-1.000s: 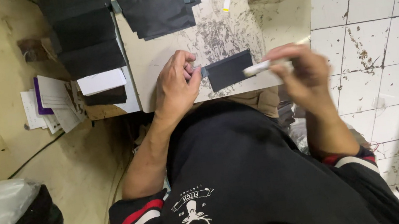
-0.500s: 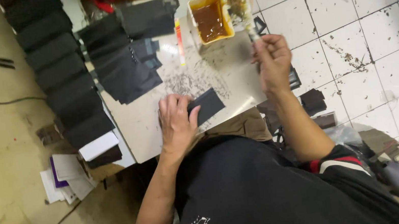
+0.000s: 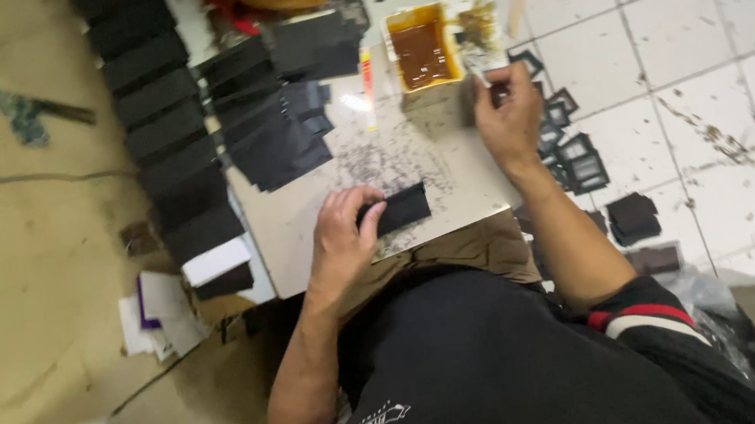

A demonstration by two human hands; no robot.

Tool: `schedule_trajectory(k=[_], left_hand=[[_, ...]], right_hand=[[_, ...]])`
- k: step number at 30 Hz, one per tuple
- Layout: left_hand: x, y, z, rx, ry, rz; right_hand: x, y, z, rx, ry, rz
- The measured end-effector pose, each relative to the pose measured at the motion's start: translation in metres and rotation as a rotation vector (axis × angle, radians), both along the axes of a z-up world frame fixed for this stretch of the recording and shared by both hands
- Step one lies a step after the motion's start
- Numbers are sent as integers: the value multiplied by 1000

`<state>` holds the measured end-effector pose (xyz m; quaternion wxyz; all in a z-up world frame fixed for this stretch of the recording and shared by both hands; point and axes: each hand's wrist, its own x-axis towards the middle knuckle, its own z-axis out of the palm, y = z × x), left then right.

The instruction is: Applying adhesive to small leather components and assembling them on a workshop table

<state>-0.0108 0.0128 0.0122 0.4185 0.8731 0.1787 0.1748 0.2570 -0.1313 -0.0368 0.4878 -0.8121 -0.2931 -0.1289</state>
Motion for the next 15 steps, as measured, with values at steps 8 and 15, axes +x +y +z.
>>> schedule_trajectory(k=[8, 15], left_hand=[[-35, 97, 16, 116, 114, 166], [-30, 144, -11, 183, 197, 233]], right_hand=[[4, 4, -5, -171, -22, 8], [5, 3, -14, -248, -205, 25]])
